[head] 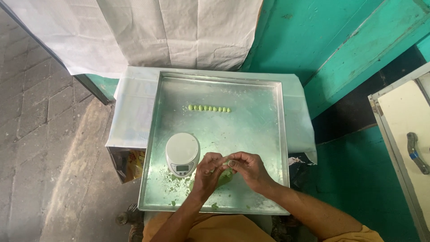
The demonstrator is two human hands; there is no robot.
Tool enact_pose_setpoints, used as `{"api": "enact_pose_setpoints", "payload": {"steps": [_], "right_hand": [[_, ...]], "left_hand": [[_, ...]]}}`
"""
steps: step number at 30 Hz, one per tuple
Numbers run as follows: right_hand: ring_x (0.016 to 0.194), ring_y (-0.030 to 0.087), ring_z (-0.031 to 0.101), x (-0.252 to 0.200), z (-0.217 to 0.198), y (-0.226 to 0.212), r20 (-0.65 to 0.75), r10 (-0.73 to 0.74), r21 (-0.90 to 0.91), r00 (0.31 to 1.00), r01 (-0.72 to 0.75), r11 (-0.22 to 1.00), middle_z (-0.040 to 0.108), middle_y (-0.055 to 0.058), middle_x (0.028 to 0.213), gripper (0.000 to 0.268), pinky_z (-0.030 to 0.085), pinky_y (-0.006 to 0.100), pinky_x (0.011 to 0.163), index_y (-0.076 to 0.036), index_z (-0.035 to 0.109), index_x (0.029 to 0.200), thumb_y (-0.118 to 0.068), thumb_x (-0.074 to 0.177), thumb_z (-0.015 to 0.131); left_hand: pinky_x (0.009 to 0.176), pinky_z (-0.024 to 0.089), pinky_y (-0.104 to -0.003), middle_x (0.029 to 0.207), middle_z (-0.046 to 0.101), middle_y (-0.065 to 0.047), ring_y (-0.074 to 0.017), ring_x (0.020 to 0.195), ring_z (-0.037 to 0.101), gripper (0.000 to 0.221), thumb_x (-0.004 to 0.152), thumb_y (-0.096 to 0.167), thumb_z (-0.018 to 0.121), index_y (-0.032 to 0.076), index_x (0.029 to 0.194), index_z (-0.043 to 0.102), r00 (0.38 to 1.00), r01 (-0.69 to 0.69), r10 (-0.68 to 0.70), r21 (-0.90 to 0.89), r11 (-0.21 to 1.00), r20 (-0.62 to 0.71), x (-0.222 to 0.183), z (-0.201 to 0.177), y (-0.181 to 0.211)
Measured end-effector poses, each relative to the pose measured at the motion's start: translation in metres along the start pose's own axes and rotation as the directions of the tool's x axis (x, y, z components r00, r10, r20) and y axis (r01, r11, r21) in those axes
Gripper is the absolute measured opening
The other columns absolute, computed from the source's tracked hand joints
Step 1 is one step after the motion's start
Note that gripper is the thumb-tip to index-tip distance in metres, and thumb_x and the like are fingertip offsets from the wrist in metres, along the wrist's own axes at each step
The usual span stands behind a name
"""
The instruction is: Portioning green dough into small balls, weighing them on a scale, and arranging them on a tray.
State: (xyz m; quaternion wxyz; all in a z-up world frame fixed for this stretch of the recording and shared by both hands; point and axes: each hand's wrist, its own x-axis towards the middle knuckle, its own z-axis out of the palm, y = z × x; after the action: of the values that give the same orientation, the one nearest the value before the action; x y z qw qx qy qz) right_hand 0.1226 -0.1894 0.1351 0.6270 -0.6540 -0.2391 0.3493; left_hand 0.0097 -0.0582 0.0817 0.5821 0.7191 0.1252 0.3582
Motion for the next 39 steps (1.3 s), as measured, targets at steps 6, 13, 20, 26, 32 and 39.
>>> {"api": "enact_pose_setpoints", "payload": {"steps": [6, 13, 20, 26, 32, 39], "right_hand": [[0.095, 0.020, 0.068, -0.002, -0.008, 0.004, 0.034, -0.062, -0.164, 0.998, 0.067, 0.984, 0.076, 0.020, 0.104, 0.027, 0.061, 0.042, 0.086, 0.002, 0.073, 0.119, -0.018, 0.102, 0.065], [0.077, 0.015, 0.061, 0.002, -0.002, 0.010, 0.023, -0.007, -0.023, 1.000, 0.008, 1.000, 0.071, 0.016, 0.087, 0.030, 0.060, 0.036, 0.075, 0.005, 0.075, 0.111, -0.022, 0.103, 0.063], [0.072, 0.015, 0.062, 0.011, -0.019, 0.037, 0.130, -0.084, -0.093, 0.988, 0.097, 0.991, 0.067, 0.013, 0.077, 0.027, 0.057, 0.034, 0.066, 0.002, 0.077, 0.097, -0.023, 0.101, 0.067], [0.073, 0.018, 0.061, 0.005, -0.008, 0.023, 0.169, -0.161, 0.078, 0.972, 0.150, 0.986, 0.069, 0.012, 0.104, 0.068, 0.058, 0.036, 0.059, -0.002, 0.058, 0.134, -0.040, 0.084, 0.083], [0.057, 0.024, 0.066, -0.001, 0.002, 0.002, 0.103, -0.442, -0.053, 0.891, 0.449, 0.892, 0.059, 0.015, 0.098, 0.015, 0.059, 0.030, 0.044, 0.000, 0.064, 0.105, -0.010, 0.096, 0.072], [0.078, 0.017, 0.066, 0.008, -0.019, 0.031, 0.010, -0.410, -0.311, 0.912, 0.393, 0.866, 0.066, 0.004, 0.090, 0.008, 0.055, 0.029, 0.071, -0.008, 0.074, 0.091, -0.013, 0.096, 0.070]], "left_hand": [[0.072, 0.054, -0.037, 0.098, 0.074, -0.011, -0.0169, 0.085, 0.069, 0.022, 0.097, 0.013, 0.073, 0.004, 0.117, 0.080, 0.994, 0.109, -0.099, -0.277, 0.955, 0.050, -0.009, 0.004, -0.008], [0.085, 0.058, -0.044, 0.104, 0.072, -0.014, -0.0219, 0.100, 0.070, 0.032, 0.097, 0.007, 0.073, 0.000, 0.128, 0.071, 0.981, 0.190, -0.192, -0.432, 0.882, 0.040, -0.005, 0.007, -0.004], [0.076, 0.055, -0.043, 0.097, 0.067, -0.015, -0.0194, 0.094, 0.065, 0.020, 0.099, 0.016, 0.072, -0.001, 0.110, 0.077, 0.971, 0.236, -0.230, -0.443, 0.865, 0.068, -0.006, 0.006, 0.006], [0.076, 0.051, -0.035, 0.086, 0.075, 0.004, -0.0133, 0.083, 0.063, 0.017, 0.087, 0.034, 0.081, 0.018, 0.084, 0.078, 0.857, 0.497, -0.343, -0.797, 0.344, 0.386, -0.014, 0.016, -0.011], [0.067, 0.056, -0.030, 0.072, 0.068, -0.005, -0.0174, 0.067, 0.066, 0.024, 0.091, 0.033, 0.075, 0.012, 0.083, 0.067, 0.808, 0.544, -0.415, -0.800, 0.252, 0.418, -0.016, 0.023, 0.001], [0.076, 0.053, -0.034, 0.082, 0.075, -0.010, -0.0196, 0.079, 0.067, 0.020, 0.090, 0.028, 0.079, 0.009, 0.084, 0.073, 0.844, 0.486, -0.462, -0.751, 0.448, 0.271, -0.018, 0.026, 0.000]]}}
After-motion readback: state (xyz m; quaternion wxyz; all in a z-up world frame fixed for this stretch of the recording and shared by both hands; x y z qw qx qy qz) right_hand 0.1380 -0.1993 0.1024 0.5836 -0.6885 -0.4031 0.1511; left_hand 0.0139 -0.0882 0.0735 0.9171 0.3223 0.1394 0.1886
